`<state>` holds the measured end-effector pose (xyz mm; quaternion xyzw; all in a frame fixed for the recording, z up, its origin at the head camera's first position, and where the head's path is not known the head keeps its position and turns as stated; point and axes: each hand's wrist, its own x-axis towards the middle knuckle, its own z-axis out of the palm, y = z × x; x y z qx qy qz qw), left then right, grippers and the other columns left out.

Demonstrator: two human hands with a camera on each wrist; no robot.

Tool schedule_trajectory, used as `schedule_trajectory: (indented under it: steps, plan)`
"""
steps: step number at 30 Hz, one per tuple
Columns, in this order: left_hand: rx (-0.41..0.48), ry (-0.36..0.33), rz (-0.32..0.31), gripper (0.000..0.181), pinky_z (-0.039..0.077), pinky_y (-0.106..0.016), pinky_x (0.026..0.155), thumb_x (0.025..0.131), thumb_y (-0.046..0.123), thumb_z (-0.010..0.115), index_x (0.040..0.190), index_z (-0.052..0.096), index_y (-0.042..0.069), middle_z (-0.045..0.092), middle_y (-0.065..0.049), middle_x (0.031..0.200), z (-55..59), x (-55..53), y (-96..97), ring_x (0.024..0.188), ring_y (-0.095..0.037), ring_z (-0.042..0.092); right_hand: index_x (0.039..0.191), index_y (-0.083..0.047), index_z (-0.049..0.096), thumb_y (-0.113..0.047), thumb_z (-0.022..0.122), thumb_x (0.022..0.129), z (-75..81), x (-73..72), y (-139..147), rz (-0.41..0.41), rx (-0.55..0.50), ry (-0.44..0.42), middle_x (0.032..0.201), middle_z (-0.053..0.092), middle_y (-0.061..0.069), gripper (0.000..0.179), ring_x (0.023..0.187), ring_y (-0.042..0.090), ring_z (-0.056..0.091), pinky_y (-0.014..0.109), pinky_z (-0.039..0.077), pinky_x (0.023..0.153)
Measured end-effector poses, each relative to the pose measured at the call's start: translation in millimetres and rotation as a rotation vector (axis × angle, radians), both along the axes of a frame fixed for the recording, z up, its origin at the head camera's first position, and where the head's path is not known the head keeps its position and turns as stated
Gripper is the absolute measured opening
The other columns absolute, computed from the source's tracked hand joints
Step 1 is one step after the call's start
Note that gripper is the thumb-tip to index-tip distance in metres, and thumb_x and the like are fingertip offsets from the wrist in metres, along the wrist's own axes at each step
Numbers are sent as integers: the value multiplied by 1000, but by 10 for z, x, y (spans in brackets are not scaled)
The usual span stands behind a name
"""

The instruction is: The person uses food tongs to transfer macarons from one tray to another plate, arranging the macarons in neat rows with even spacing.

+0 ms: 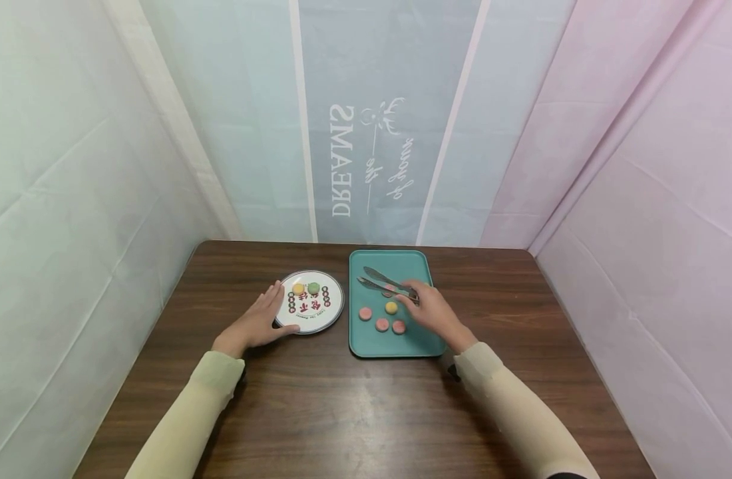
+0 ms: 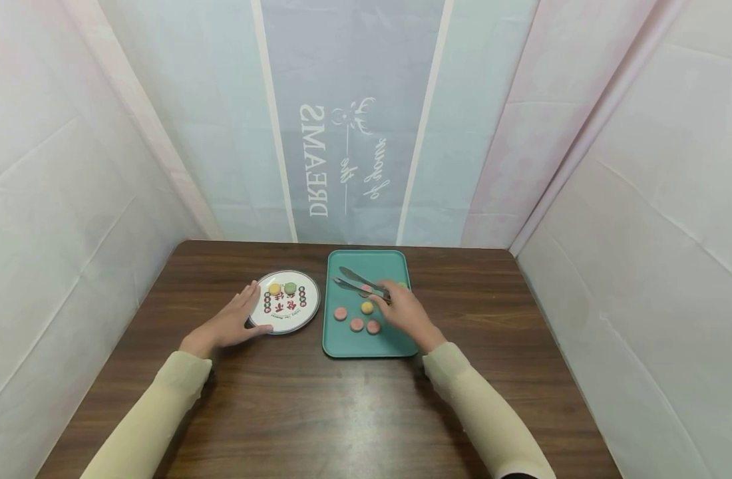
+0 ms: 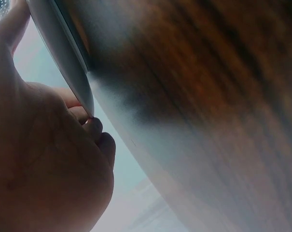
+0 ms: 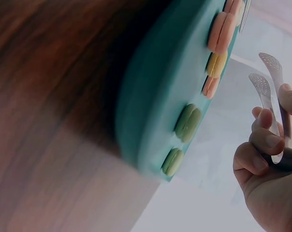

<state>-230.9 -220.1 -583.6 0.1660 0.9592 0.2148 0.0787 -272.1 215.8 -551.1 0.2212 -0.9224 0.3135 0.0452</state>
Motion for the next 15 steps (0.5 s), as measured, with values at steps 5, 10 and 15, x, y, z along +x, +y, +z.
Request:
schedule_trajectory:
  steps: [5, 10, 15]
  plan:
    - [23, 16, -11, 122, 11, -62, 132, 98, 71, 65, 168, 4, -9, 0, -30, 177, -20, -1, -13, 164, -46, 4, 140, -5, 67, -31, 70, 107, -23, 25, 77, -32, 3, -3, 118, 73, 12, 42, 87, 20, 64, 42, 55, 75]
    - [19, 10, -13, 123, 10, -60, 133, 97, 74, 62, 169, 2, -7, -2, -28, 177, -45, -7, -21, 165, -43, 3, 140, -4, 66, -32, 70, 107, -72, 43, 163, -61, 6, -25, 123, 73, 15, 43, 97, 24, 68, 46, 59, 82]
    - [15, 8, -15, 124, 8, -58, 134, 97, 77, 59, 169, 1, -7, -4, -27, 178, -62, -15, -29, 165, -42, 2, 140, -5, 67, -35, 70, 107, -99, 38, 246, -80, 4, -34, 124, 73, 15, 44, 99, 25, 69, 47, 60, 83]
